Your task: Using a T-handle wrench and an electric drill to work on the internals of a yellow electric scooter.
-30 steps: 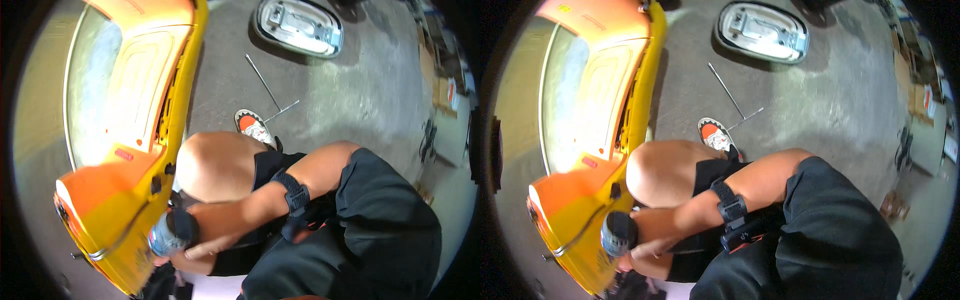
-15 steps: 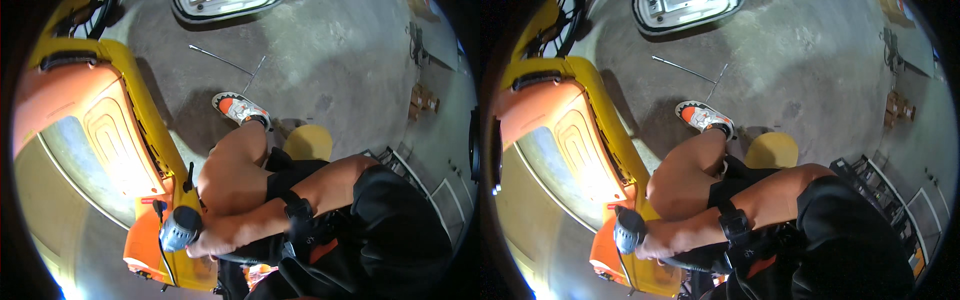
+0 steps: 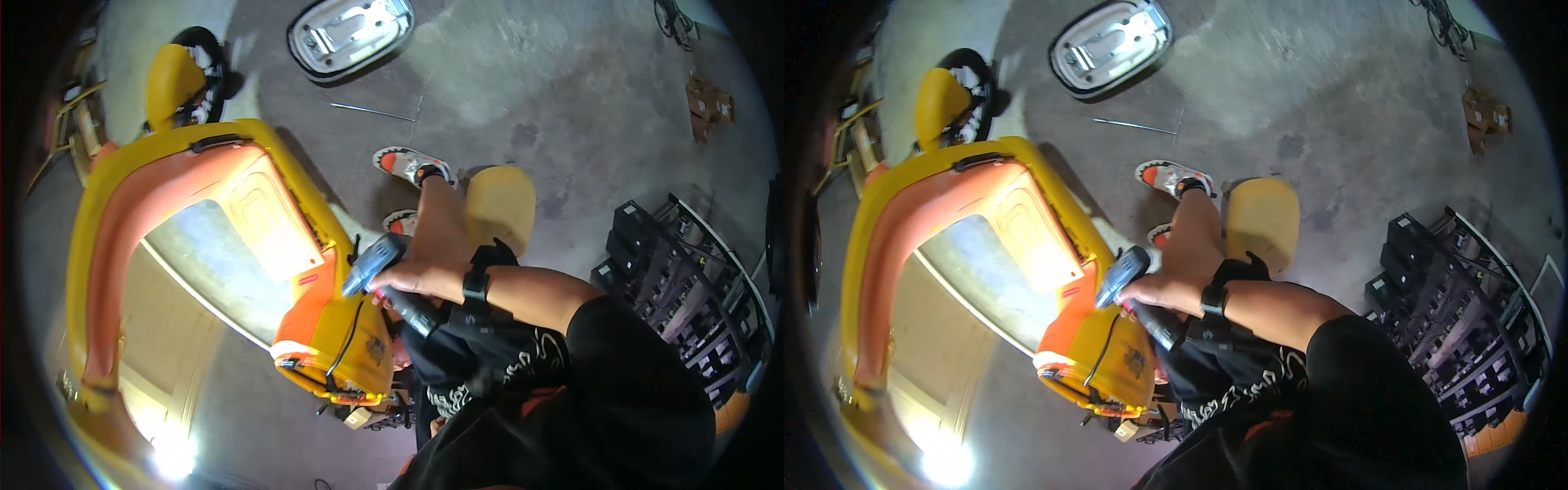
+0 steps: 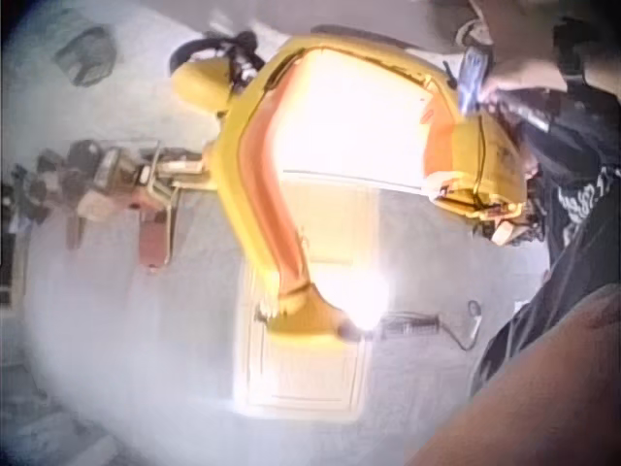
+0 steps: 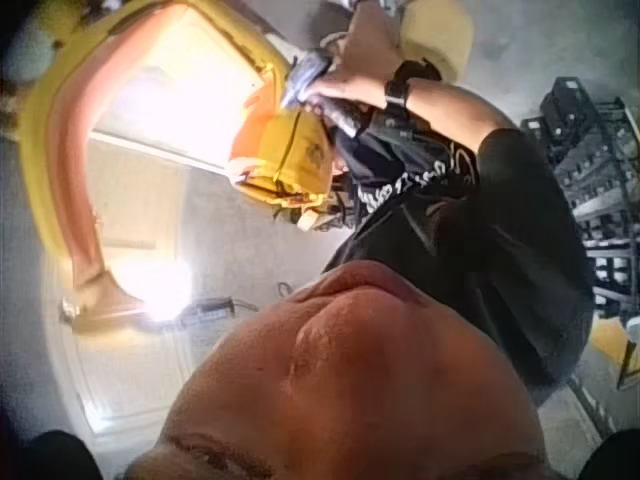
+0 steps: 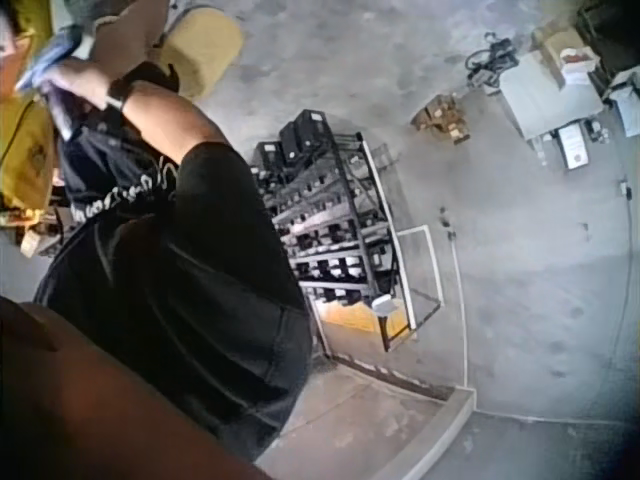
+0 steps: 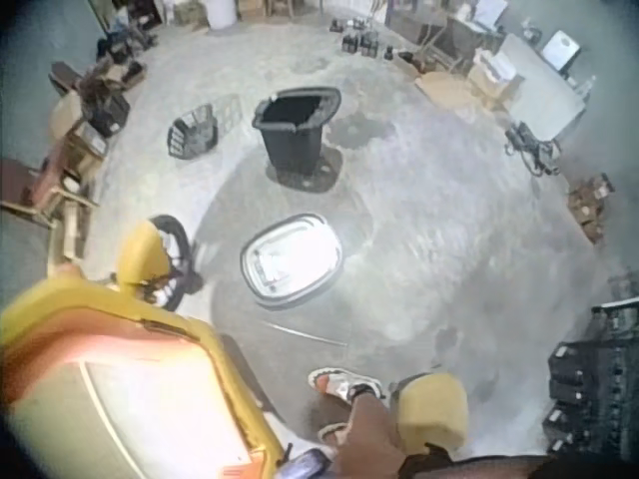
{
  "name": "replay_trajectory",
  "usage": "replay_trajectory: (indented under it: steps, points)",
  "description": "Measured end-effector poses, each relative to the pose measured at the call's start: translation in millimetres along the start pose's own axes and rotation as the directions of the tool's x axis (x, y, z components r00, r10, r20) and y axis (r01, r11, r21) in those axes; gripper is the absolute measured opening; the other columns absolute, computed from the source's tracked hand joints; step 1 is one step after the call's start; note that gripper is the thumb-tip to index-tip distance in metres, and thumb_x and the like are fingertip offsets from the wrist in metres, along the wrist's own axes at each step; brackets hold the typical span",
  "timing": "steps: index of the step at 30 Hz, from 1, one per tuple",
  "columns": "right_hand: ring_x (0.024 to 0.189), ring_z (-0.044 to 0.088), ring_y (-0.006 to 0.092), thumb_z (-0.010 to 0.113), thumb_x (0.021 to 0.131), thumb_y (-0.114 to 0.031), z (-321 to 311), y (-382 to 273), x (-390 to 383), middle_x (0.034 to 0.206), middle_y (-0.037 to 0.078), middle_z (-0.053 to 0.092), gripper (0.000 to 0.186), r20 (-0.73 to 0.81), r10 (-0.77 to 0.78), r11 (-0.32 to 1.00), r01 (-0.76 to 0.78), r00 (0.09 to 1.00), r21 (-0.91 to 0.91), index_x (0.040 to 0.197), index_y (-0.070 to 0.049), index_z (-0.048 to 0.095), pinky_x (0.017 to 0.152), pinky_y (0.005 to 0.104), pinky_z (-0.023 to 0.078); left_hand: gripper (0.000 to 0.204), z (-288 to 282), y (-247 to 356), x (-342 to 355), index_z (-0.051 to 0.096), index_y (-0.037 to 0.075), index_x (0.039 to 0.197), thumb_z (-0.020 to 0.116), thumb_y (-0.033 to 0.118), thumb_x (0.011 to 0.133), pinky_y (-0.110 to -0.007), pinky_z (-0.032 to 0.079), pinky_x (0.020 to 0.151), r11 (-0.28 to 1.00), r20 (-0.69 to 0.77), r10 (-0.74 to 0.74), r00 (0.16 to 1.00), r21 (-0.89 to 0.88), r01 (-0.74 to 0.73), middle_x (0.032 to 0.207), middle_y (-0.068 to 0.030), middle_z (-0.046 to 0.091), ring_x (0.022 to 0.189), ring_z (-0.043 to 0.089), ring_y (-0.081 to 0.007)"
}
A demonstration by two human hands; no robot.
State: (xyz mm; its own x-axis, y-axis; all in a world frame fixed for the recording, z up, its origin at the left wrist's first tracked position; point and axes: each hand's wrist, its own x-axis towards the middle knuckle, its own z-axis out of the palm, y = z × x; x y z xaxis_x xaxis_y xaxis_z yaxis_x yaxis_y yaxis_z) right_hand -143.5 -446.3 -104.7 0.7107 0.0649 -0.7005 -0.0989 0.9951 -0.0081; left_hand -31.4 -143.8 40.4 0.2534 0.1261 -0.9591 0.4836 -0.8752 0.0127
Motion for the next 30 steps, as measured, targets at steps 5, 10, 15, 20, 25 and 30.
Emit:
replay_trajectory:
  steps: [5, 10, 15, 20, 25, 30]
  points:
    - [0.063, 0.061, 0.0166, 0.067, 0.085, -0.028, 4, -13, -56, 0.075, 0.006, 0.066, 0.024, -0.234, -0.004, 0.998, 0.017, 0.972, 0.052, 0.090, -0.005, 0.066, 0.060, 0.0299, 0.049, 0.038, -11, -13, -59, 0.056, 0.007, 0.129, 0.056, 0.027, 0.097, -0.036, 0.048, 0.092, 0.992, 0.050, 0.087, 0.995, -0.092, -0.082, 0.121, -0.0052, 0.062, 0.104, 0.059, -0.0189]
    - [0.064, 0.062, 0.0143, 0.065, 0.089, -0.028, 17, -67, -177, 0.077, 0.005, 0.066, 0.026, -0.348, -0.040, 0.995, 0.070, 0.937, 0.073, 0.093, -0.002, 0.065, 0.061, 0.0261, 0.050, 0.038, -21, -50, -109, 0.056, 0.007, 0.130, 0.057, 0.027, 0.097, -0.036, 0.048, 0.093, 0.955, 0.125, 0.178, 0.976, -0.259, -0.141, 0.122, -0.0052, 0.062, 0.105, 0.059, -0.0191]
    - [0.070, 0.062, 0.0115, 0.064, 0.091, -0.033, 29, -119, -318, 0.082, 0.004, 0.066, 0.038, -0.436, -0.230, 0.967, 0.255, 0.870, -0.002, 0.104, 0.002, 0.066, 0.067, 0.0249, 0.051, 0.039, -23, -79, -149, 0.056, 0.007, 0.130, 0.057, 0.027, 0.097, -0.037, 0.048, 0.094, 0.836, 0.171, 0.283, 0.944, -0.525, -0.156, 0.124, -0.0051, 0.062, 0.107, 0.059, -0.0194]
    - [0.074, 0.061, 0.0152, 0.063, 0.090, -0.034, -32, -142, -405, 0.082, 0.005, 0.063, 0.033, -0.689, -0.337, 0.941, 0.244, 0.642, -0.234, 0.099, -0.002, 0.064, 0.068, 0.0268, 0.050, 0.039, -9, -117, -154, 0.056, 0.008, 0.131, 0.057, 0.027, 0.097, -0.037, 0.048, 0.095, 0.537, 0.209, 0.418, 0.884, -0.842, -0.055, 0.125, -0.0051, 0.062, 0.108, 0.059, -0.0197]
    - [0.071, 0.061, 0.0209, 0.061, 0.088, -0.037, -130, -185, -413, 0.079, 0.006, 0.062, 0.036, -0.724, -0.264, 0.902, -0.102, 0.637, -0.419, 0.095, -0.002, 0.062, 0.068, 0.0336, 0.052, 0.034, 24, -165, -134, 0.060, 0.004, 0.125, 0.057, 0.022, 0.096, -0.034, 0.051, 0.091, 0.278, 0.148, 0.447, 0.882, -0.960, 0.020, 0.121, -0.0064, 0.065, 0.104, 0.064, -0.0188]
    - [0.069, 0.061, 0.0223, 0.060, 0.089, -0.037, -101, -199, -395, 0.080, 0.008, 0.063, 0.036, -0.751, -0.154, 0.828, -0.331, 0.642, -0.453, 0.096, -0.001, 0.062, 0.066, 0.0339, 0.051, 0.014, 78, -188, -120, 0.068, 0.006, 0.099, 0.064, 0.017, 0.089, -0.029, 0.050, 0.066, 0.442, -0.265, 0.368, 0.891, -0.794, -0.418, 0.093, -0.0022, 0.069, 0.078, 0.063, -0.0137]
